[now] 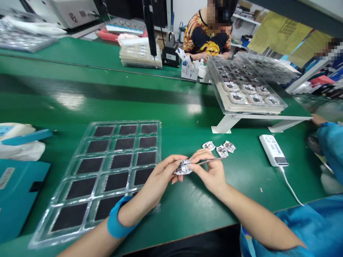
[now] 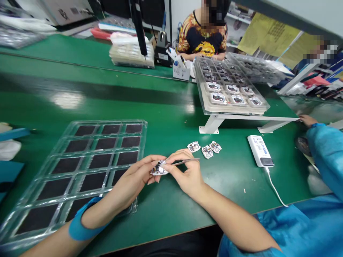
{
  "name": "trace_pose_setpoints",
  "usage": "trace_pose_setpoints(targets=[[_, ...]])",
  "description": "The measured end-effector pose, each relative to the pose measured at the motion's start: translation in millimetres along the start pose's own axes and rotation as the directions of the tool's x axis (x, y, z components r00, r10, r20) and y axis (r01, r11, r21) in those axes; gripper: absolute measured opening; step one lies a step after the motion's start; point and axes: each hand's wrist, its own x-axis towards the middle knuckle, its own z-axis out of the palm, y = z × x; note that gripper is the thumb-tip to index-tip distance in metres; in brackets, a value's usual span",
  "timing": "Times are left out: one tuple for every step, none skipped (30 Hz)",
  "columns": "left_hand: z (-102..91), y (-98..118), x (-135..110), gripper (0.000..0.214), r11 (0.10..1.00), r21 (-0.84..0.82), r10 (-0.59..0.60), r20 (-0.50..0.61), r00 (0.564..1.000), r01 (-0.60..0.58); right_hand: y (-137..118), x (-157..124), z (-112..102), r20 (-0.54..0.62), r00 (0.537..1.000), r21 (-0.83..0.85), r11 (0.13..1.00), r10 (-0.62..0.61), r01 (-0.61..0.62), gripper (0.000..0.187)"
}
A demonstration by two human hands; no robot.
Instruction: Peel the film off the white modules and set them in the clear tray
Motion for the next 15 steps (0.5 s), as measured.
trace_pose_setpoints(targets=[[0.5,0.2,-0.1,0.029,1.000,0.001,-0.004,0.000,1.000,0.004,0.7,0.1,-0.3,0.011,1.000,0.007,1.000,0.009,-0.009,0.007],[1.0,0.6,-0.3,0.028,1.000,0.002,-0.010,0.002,1.000,0.010,1.4,0.4,-0.8,0.024,0.999,0.023,0.999,0.031,-0.032,0.007],[1.2,0.9,-0.4,0.028,1.000,0.003,-0.017,0.009,1.000,0.017,2.1,0.7,-1.5,0.038,0.997,0.050,0.996,0.066,-0.068,0.008],[1.2,1.1,-0.5,0.028,1.000,0.003,-0.022,0.017,1.000,0.022,2.8,1.1,-2.2,0.053,0.992,0.085,0.990,0.111,-0.115,0.009],[1.0,1.1,-0.5,0.028,1.000,0.004,-0.026,0.024,0.999,0.026,3.3,1.3,-2.7,0.065,0.985,0.122,0.979,0.158,-0.165,0.010],[0.4,0.9,-0.4,0.029,1.000,0.006,-0.027,0.027,0.999,0.027,3.7,1.5,-2.9,0.068,0.978,0.155,0.966,0.196,-0.205,0.012],[-0.3,0.5,-0.1,0.029,1.000,0.009,-0.026,0.026,0.999,0.026,3.9,1.5,-2.8,0.060,0.973,0.177,0.957,0.222,-0.230,0.013],[-1.2,-0.3,0.3,0.028,1.000,0.011,-0.025,0.024,0.999,0.024,4.0,1.4,-2.4,0.043,0.971,0.185,0.953,0.237,-0.240,0.014],[-2.1,-1.3,0.7,0.028,1.000,0.016,-0.020,0.021,1.000,0.020,3.9,1.2,-1.7,0.020,0.970,0.182,0.953,0.242,-0.241,0.014],[-2.8,-2.4,1.1,0.027,1.000,0.025,-0.014,0.021,1.000,0.013,3.7,0.9,-1.0,-0.005,0.971,0.173,0.956,0.241,-0.236,0.013],[-3.4,-3.4,1.3,0.027,0.999,0.038,-0.005,0.025,1.000,0.004,3.4,0.6,-0.2,-0.025,0.970,0.166,0.958,0.241,-0.233,0.013],[-3.6,-4.4,1.5,0.026,0.998,0.055,0.007,0.027,1.000,-0.008,3.2,0.3,0.5,-0.037,0.969,0.164,0.958,0.245,-0.236,0.012],[-3.4,-5.0,1.4,0.026,0.997,0.075,0.019,0.030,0.999,-0.021,3.1,0.1,1.1,-0.043,0.967,0.164,0.956,0.251,-0.241,0.012],[-2.9,-5.3,1.1,0.026,0.995,0.096,0.031,0.030,0.999,-0.034,3.0,0.0,1.5,-0.048,0.965,0.162,0.955,0.258,-0.248,0.012],[-2.2,-5.2,0.7,0.026,0.992,0.116,0.041,0.027,0.999,-0.044,3.0,-0.1,1.8,-0.051,0.963,0.156,0.955,0.264,-0.253,0.012]])
